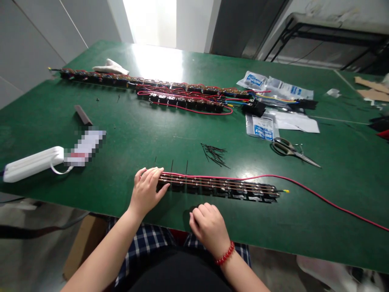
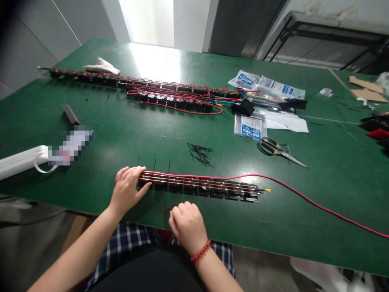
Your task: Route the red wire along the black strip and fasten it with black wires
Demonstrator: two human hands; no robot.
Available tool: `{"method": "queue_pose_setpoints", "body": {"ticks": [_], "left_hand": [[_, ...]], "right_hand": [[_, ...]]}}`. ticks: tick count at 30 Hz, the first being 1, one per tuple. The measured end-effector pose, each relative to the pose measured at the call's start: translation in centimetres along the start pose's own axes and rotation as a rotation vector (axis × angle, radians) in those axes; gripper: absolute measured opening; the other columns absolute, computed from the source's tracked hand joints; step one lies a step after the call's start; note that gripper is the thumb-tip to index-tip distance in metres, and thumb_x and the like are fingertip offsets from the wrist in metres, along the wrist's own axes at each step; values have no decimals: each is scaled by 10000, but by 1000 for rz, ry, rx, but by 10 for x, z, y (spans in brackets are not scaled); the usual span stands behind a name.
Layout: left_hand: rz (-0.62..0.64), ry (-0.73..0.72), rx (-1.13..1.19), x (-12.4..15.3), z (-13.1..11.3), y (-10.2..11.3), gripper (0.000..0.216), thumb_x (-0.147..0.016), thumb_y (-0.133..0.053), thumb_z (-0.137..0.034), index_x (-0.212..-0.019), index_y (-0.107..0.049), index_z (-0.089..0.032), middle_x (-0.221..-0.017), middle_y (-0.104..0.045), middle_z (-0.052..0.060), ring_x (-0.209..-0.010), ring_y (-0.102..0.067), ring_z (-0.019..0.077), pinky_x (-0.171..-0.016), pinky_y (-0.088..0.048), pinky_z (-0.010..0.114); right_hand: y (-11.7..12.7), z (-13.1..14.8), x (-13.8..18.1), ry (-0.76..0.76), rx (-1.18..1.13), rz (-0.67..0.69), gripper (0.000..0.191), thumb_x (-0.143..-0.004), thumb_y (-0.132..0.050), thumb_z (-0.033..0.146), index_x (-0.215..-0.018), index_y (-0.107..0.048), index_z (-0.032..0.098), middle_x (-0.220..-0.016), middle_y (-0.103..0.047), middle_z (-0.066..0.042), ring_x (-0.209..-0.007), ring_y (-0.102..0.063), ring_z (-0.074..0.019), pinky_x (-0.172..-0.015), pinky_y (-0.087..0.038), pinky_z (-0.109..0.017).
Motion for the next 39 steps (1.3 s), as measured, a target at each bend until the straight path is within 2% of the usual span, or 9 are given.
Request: {"method": "queue_pose_setpoints", "body": {"ticks": [7, 13, 23, 39], "left_hand": [[30, -22, -15, -2, -3, 0, 311, -873, -605, -366, -1160, -590, -246, -1211, -673, 64, -1154, -597, 257, -1093, -309, 468], [17, -15, -11, -2, -2, 1, 409, -865, -616, -359, -1244, -542, -227, -1207, -672, 76, -1163, -590, 255, -1101, -305, 466], [5, 41, -10, -1, -19, -3, 273, -878, -592, -290, -1149, -619, -282, -1202, -659, 71, -1180, -561, 276, -1132, -224, 562], [-16, 58, 21, -1, -19, -2, 227, -889, -571, -273, -1107, -631, -267, -1178, -679, 65, -1160, -581, 265, -1131, -222, 552]], "right_hand": [[1, 0, 0, -11, -8, -4, 225, -907, -500, 200, -682, -499, 198, -678, -502, -18, -678, -396, -170, -663, -263, -317], [0, 0, 0, 12, 0, -10, 230, -903, -511, 201, -674, -497, 197, -677, -496, -18, -669, -396, -165, -665, -266, -317], [1, 0, 0, 11, 13, -9, 227, -899, -518, 198, -673, -497, 199, -675, -491, -15, -666, -392, -164, -661, -265, -319], [1, 0, -1, 18, 19, -12, 229, -901, -517, 198, -672, -507, 197, -672, -493, -16, -670, -396, -163, -660, -265, -315]]}}
Point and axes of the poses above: each hand's wrist, its own x-axis away from the middle knuckle, its own y-axis out of the back of the hand, z = x × y, the point moved 6 cm from there along -x, towards the middle knuckle
